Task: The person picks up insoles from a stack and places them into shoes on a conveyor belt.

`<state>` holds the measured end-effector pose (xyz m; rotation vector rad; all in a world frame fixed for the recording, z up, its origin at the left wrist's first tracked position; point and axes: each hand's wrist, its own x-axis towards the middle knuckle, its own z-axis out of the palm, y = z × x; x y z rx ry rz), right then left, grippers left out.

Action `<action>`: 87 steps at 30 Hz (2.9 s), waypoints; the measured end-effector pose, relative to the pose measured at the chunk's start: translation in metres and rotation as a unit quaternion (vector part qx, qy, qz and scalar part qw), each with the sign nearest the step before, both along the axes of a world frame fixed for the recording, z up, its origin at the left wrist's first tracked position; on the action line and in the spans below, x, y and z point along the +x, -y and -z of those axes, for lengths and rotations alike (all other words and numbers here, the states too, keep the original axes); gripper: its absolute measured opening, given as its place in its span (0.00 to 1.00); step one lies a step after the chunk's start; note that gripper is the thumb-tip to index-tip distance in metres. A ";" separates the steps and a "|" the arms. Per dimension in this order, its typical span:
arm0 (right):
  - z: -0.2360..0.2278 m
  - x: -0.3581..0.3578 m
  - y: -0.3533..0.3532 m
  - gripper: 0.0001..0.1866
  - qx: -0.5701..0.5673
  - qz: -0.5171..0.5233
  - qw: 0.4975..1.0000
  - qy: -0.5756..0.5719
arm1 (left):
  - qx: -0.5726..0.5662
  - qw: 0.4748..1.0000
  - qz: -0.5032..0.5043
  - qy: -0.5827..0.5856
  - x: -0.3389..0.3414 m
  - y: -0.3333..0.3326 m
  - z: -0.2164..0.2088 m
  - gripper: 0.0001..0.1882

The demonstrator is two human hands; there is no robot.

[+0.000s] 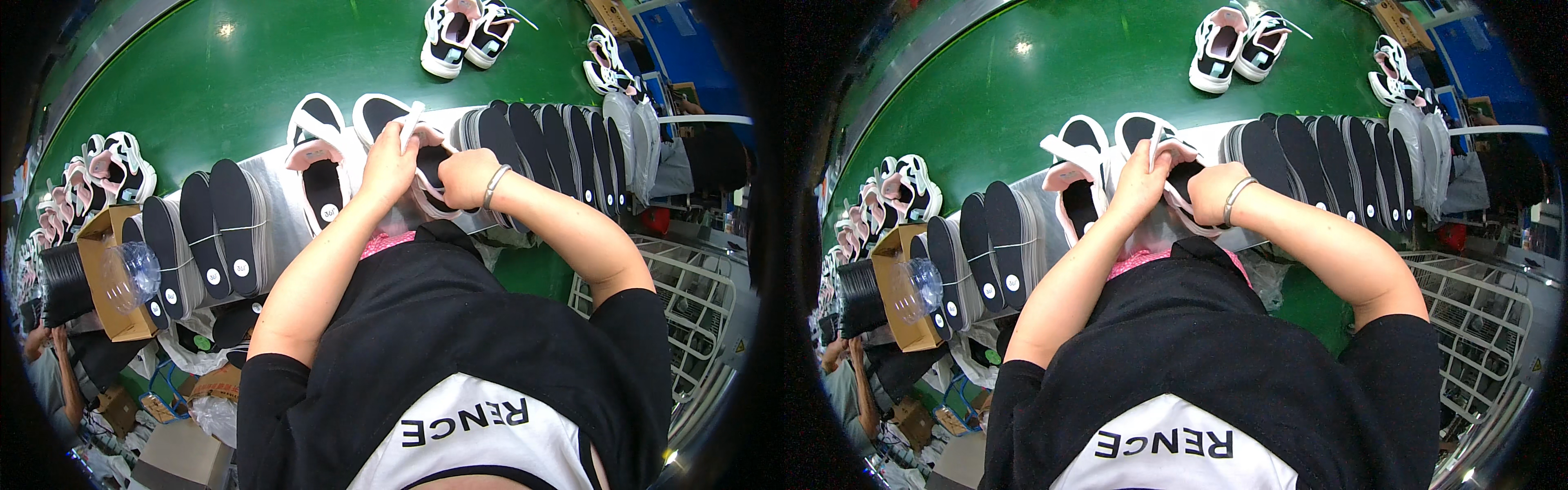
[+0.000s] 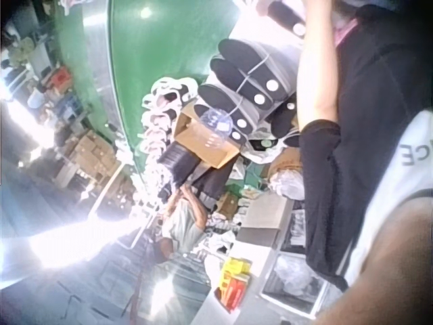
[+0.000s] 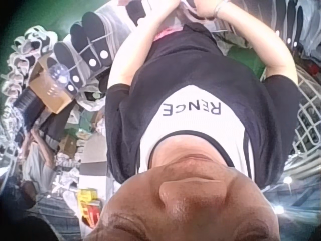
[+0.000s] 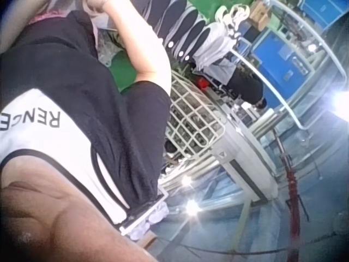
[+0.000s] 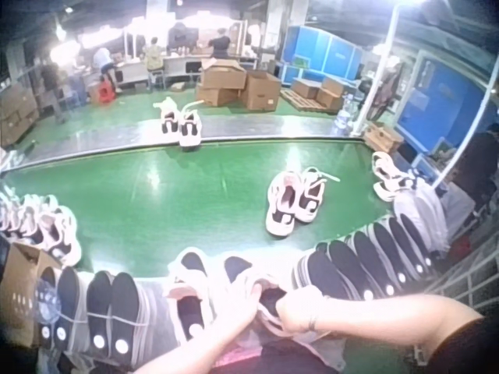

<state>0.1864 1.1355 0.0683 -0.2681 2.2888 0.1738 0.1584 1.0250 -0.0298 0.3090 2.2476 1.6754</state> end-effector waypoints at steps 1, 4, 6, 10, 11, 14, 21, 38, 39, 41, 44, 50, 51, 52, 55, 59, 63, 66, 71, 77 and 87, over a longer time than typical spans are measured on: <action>0.002 0.002 0.002 0.10 -0.007 0.008 1.000 -0.019 | 0.000 1.000 -0.003 0.002 0.000 0.000 -0.001 0.14; 0.036 0.018 0.003 0.10 -0.055 -0.008 0.979 -0.197 | 0.009 1.000 -0.010 0.010 0.000 -0.002 -0.001 0.14; 0.047 0.016 -0.003 0.09 -0.090 -0.004 0.979 -0.182 | 0.022 0.999 -0.016 0.019 0.000 0.000 0.003 0.14; 0.060 0.009 -0.011 0.08 -0.115 0.052 0.983 -0.132 | 0.019 1.000 -0.011 -0.002 0.002 -0.001 0.002 0.14; 0.062 0.004 -0.009 0.08 -0.112 0.058 0.985 -0.120 | 0.022 1.000 -0.011 0.001 0.001 -0.001 0.002 0.14; 0.058 -0.006 -0.004 0.10 -0.073 0.048 0.996 -0.014 | 0.030 0.999 -0.007 0.009 -0.002 0.001 0.005 0.14; 0.065 -0.013 0.004 0.12 0.006 0.012 1.000 0.006 | 0.024 1.000 0.002 -0.001 -0.004 0.002 0.007 0.14; 0.033 0.015 -0.019 0.17 -0.070 0.053 0.991 0.105 | -0.034 0.999 -0.002 0.015 -0.003 -0.001 -0.008 0.14; 0.038 0.017 -0.018 0.17 -0.063 0.034 0.993 0.098 | -0.035 0.999 -0.006 0.013 -0.002 -0.001 -0.010 0.15; 0.040 0.020 -0.021 0.15 -0.069 0.012 0.995 0.068 | -0.037 0.999 -0.015 0.001 0.000 0.000 -0.009 0.14; 0.035 0.027 -0.027 0.17 -0.186 0.070 0.980 0.028 | 0.018 0.998 -0.050 0.036 0.009 0.004 -0.006 0.12; -0.032 0.020 -0.040 0.11 -0.372 0.173 0.877 -0.251 | 0.080 0.990 -0.107 0.041 0.031 0.020 -0.007 0.12; -0.021 0.026 -0.043 0.12 -0.357 0.109 0.884 -0.281 | 0.069 0.991 -0.108 0.028 0.031 0.018 -0.009 0.12; -0.020 0.033 -0.035 0.12 -0.338 0.093 0.905 -0.243 | 0.060 0.993 -0.100 0.029 0.031 0.018 -0.011 0.11; -0.004 0.047 -0.014 0.06 -0.226 0.000 0.965 -0.131 | 0.075 0.994 -0.080 0.030 0.024 0.009 -0.028 0.10; 0.034 0.025 -0.005 0.07 -0.272 0.100 0.946 -0.143 | 0.119 0.989 -0.061 0.060 0.015 0.002 -0.030 0.12; 0.072 0.004 -0.012 0.10 -0.187 0.119 0.971 -0.092 | 0.029 0.999 -0.034 0.026 0.010 0.000 -0.009 0.16; 0.066 -0.001 -0.008 0.11 -0.137 0.101 0.983 -0.076 | 0.022 0.999 -0.039 -0.005 0.007 -0.001 -0.008 0.17; 0.071 -0.002 -0.004 0.11 -0.097 0.128 0.983 -0.086 | 0.011 0.999 -0.030 -0.017 0.008 0.002 0.004 0.17; 0.068 0.000 -0.007 0.11 -0.112 0.122 0.983 -0.077 | 0.011 1.000 -0.016 -0.005 0.006 0.005 0.011 0.17; 0.054 -0.002 -0.027 0.11 -0.281 0.148 0.948 -0.001 | 0.011 0.999 -0.007 0.043 0.004 0.004 -0.006 0.23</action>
